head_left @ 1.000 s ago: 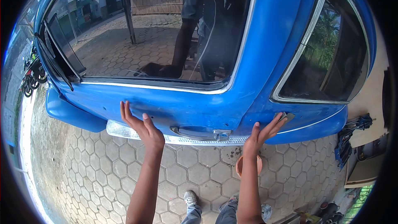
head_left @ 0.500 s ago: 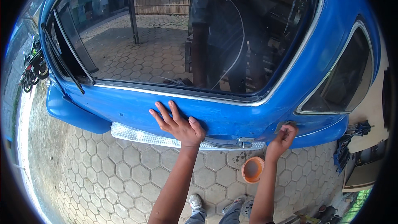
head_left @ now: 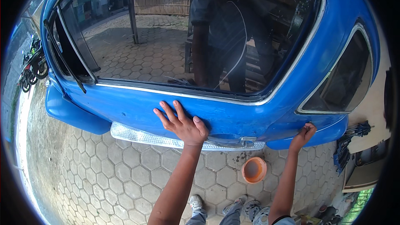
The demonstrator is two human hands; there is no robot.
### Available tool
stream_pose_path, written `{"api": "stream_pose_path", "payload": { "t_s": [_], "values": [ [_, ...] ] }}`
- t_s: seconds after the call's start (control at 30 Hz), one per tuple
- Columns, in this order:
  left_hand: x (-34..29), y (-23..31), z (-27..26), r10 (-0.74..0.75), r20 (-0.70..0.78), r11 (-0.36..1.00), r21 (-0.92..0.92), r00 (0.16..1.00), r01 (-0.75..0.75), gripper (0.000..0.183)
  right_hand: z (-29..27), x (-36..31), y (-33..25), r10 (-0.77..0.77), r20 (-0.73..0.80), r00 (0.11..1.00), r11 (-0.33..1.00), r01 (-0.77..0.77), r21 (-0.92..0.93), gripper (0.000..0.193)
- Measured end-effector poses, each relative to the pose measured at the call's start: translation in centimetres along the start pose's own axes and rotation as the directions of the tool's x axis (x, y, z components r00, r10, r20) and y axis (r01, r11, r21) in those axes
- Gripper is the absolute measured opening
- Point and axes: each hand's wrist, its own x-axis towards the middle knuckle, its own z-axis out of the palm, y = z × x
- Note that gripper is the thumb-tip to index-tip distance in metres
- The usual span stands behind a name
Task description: The person sands the exterior panels of a car using sandpaper, dipping the sandpaper into a bucket of water and sanding various areas across the vehicle's body.
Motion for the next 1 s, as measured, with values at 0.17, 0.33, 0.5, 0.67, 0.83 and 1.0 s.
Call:
{"api": "stream_pose_path", "payload": {
  "t_s": [0.17,0.33,0.5,0.67,0.83,1.0],
  "values": [
    [0.1,-0.4,-0.2,0.010,-0.002,1.000,0.015,1.000,-0.010,0.065,4.2,-6.1,-8.6,-0.123,0.199,0.972,0.992,0.124,0.007,0.013],
    [0.1,0.0,-0.3,0.018,-0.013,1.000,0.019,1.000,-0.017,0.066,1.5,-4.5,-5.7,-0.380,0.448,0.809,0.903,0.430,-0.011,0.014],
    [0.1,0.3,0.0,0.003,-0.018,1.000,0.012,1.000,-0.003,0.066,-1.0,1.7,0.1,0.028,-0.005,1.000,0.999,-0.028,-0.045,0.013],
    [0.1,0.1,-0.1,0.016,-0.024,0.999,0.030,1.000,-0.015,0.066,3.2,-1.6,-6.4,0.156,-0.034,0.987,0.977,-0.149,0.156,0.019],
    [0.1,-0.6,-0.5,0.021,-0.020,0.999,0.050,1.000,-0.020,0.066,1.9,-1.7,-6.4,-0.383,0.372,0.845,0.915,0.402,0.028,0.026],
    [0.1,0.5,0.0,0.004,-0.030,1.000,0.021,1.000,-0.003,0.066,-4.0,5.2,3.5,-0.187,-0.044,0.981,0.960,0.173,-0.218,0.018]
  ]
}}
